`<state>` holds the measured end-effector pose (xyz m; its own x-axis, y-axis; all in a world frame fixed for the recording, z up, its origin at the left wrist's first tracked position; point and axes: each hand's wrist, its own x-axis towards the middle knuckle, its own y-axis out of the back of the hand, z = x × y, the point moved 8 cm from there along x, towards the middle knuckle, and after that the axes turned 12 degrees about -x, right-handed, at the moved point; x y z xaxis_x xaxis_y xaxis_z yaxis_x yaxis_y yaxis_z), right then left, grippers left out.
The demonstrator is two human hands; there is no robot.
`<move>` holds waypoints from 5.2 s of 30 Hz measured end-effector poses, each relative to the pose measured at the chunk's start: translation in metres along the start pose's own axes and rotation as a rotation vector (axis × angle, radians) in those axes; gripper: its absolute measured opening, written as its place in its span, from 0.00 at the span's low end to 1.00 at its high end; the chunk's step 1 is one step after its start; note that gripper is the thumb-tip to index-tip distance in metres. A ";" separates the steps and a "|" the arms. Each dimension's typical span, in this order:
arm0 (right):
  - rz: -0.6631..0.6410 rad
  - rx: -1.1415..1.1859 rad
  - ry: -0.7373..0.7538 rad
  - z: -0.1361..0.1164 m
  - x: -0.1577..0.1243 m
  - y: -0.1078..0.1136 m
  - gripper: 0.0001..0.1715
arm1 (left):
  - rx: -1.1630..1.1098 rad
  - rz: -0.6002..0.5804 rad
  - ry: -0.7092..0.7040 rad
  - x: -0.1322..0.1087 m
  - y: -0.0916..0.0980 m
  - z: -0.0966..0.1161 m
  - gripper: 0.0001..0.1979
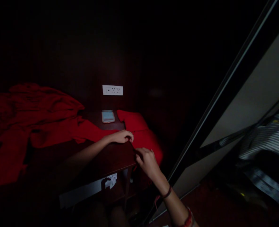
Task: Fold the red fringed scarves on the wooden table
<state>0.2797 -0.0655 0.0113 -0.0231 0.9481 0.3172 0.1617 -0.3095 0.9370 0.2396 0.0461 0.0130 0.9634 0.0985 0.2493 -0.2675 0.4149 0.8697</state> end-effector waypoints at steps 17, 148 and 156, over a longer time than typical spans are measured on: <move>-0.305 -0.278 -0.283 0.058 0.061 -0.028 0.46 | 0.068 -0.030 0.738 -0.002 -0.001 -0.088 0.45; 0.271 0.181 0.664 -0.211 0.170 -0.049 0.11 | 0.104 0.821 0.592 -0.262 0.133 -0.016 0.04; 0.305 0.179 0.615 -0.216 0.170 -0.051 0.14 | -0.052 0.876 0.610 -0.265 0.129 -0.026 0.06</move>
<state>0.0546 0.0957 0.0486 -0.4955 0.5919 0.6357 0.4079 -0.4876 0.7719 -0.0495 0.0969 0.0479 0.2861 0.8108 0.5106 -0.8836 0.0171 0.4680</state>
